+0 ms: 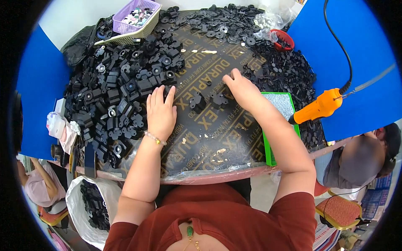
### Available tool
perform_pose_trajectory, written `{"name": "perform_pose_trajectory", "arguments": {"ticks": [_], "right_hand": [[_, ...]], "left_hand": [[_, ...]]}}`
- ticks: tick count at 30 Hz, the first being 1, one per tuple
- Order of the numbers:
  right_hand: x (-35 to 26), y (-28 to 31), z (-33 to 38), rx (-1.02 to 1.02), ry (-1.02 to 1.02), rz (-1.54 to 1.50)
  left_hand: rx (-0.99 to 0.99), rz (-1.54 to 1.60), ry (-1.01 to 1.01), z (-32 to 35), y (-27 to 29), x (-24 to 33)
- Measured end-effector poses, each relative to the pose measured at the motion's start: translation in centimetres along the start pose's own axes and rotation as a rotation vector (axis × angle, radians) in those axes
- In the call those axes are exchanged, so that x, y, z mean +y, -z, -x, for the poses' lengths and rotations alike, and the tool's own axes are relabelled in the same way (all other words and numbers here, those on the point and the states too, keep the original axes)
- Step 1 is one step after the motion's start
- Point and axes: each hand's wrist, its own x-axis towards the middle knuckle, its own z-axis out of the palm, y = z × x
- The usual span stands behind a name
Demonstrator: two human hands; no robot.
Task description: The recorder is assembling small black plastic components by hand at a workstation.
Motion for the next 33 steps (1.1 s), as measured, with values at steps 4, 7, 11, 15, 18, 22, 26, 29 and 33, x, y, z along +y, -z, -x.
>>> {"name": "perform_pose_trajectory", "arguments": {"ticks": [4, 7, 11, 15, 18, 22, 26, 29, 33], "right_hand": [[-1.7, 1.9, -2.3, -0.092, -0.028, -0.034], [-1.9, -0.5, -6.2, -0.037, 0.005, -0.01], [-1.4, -3.8, -9.6, -0.45, -0.024, -0.205], [5.6, -1.7, -10.8, 0.095, -0.414, -0.213], [4.1, 2.1, -10.1, 0.546, -0.384, -0.049], [-9.6, 1.3, -9.7, 0.147, 0.072, -0.517], [-16.7, -5.1, -5.6, -0.038, 0.553, -0.406], [-17.9, -7.1, -6.5, -0.193, 0.584, -0.251], [-17.5, -6.5, -6.6, -0.139, 0.631, -0.253]], "left_hand": [[0.078, 0.032, 0.014, 0.6, 0.6, 0.0], [0.086, 0.12, 0.018, 0.6, 0.7, 0.1], [0.142, 0.457, 0.053, 0.6, 2.6, 0.0], [0.397, 1.496, 0.326, 0.0, 4.2, 1.4], [0.859, 1.79, 0.262, -0.2, 4.7, 0.2], [1.081, 1.751, 0.315, 0.2, 5.6, -2.1], [1.036, 1.641, 0.262, -0.1, 4.8, -1.3], [0.935, 1.608, 0.216, 0.3, 4.4, -0.8], [0.87, 1.662, 0.241, 0.6, 4.3, -0.2]]}}
